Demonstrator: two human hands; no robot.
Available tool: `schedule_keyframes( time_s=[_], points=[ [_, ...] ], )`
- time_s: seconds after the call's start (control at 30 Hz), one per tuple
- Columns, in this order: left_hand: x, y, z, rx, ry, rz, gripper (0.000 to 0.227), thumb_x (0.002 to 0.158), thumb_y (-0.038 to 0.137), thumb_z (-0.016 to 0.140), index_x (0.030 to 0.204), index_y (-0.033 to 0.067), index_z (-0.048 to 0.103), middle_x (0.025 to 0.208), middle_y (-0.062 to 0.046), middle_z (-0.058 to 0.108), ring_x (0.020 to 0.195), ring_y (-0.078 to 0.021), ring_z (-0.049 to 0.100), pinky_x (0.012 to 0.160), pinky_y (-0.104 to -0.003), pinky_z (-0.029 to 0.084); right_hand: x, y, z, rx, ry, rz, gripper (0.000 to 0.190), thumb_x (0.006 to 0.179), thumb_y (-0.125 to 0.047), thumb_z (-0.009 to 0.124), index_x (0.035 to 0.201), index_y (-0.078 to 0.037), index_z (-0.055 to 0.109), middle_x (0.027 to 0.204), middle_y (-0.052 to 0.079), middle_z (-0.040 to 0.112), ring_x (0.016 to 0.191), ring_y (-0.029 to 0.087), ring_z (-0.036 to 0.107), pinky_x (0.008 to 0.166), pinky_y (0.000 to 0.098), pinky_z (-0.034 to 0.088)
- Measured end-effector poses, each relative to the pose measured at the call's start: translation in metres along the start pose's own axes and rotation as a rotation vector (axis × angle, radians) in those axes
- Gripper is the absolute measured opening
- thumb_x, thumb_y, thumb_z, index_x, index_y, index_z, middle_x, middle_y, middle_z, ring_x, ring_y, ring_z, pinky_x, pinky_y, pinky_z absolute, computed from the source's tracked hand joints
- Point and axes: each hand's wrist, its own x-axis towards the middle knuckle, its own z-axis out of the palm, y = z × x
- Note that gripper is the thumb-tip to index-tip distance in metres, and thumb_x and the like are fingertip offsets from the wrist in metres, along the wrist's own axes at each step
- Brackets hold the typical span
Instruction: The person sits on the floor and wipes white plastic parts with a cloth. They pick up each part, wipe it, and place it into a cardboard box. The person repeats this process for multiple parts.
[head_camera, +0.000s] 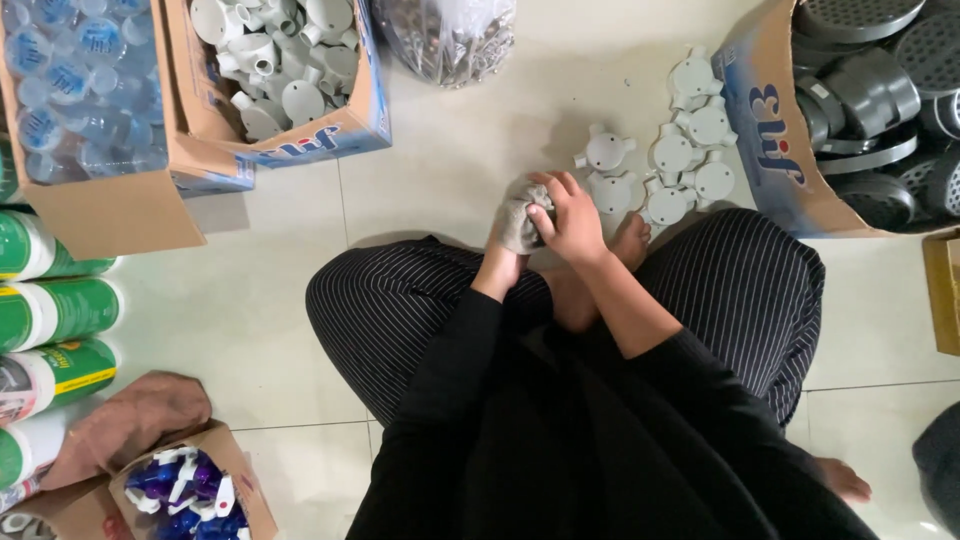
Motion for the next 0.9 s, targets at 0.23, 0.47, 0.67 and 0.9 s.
schedule_keyframes(
  time_s=[0.23, 0.47, 0.67, 0.9],
  points=[
    [-0.016, 0.025, 0.018, 0.078, -0.062, -0.027, 0.039, 0.084, 0.032, 0.051, 0.111, 0.0031, 0.05, 0.109, -0.02, 0.054, 0.094, -0.033, 0.055, 0.076, -0.044, 0.045, -0.006, 0.04, 0.023, -0.116, 0.055, 0.11, 0.032, 0.088, -0.038, 0.046, 0.094, -0.009, 0.059, 0.083, 0.005, 0.06, 0.068, 0.03, 0.062, 0.057, 0.0335, 0.047],
    [-0.029, 0.033, 0.033, 0.037, -0.03, -0.012, 0.044, 0.087, 0.043, 0.047, 0.101, 0.002, 0.051, 0.093, -0.022, 0.059, 0.076, -0.0334, 0.061, 0.061, -0.043, 0.051, 0.005, 0.014, -0.018, 0.549, 0.273, 0.657, 0.04, 0.09, -0.037, 0.044, 0.098, -0.001, 0.058, 0.093, 0.021, 0.058, 0.099, 0.025, 0.051, 0.083, 0.0396, 0.04],
    [-0.081, 0.065, 0.134, 0.488, 0.339, 0.142, 0.081, 0.08, 0.056, 0.044, 0.125, -0.0084, 0.023, 0.126, -0.031, 0.031, 0.116, -0.0383, 0.037, 0.092, -0.046, 0.037, 0.0, -0.014, -0.002, -0.247, -0.299, 0.356, 0.04, 0.09, -0.041, 0.039, 0.104, -0.004, 0.049, 0.089, 0.015, 0.058, 0.073, 0.033, 0.061, 0.061, 0.0414, 0.048],
    [-0.019, 0.033, 0.029, 0.651, 0.213, 0.338, 0.048, 0.061, 0.025, 0.083, 0.08, -0.0033, 0.049, 0.064, -0.007, 0.051, 0.058, -0.0159, 0.058, 0.046, -0.029, 0.048, 0.0, -0.002, 0.013, 0.365, -0.052, 0.616, 0.035, 0.093, -0.021, 0.038, 0.103, 0.009, 0.052, 0.083, 0.027, 0.058, 0.087, 0.041, 0.055, 0.065, 0.0465, 0.046]
  ],
)
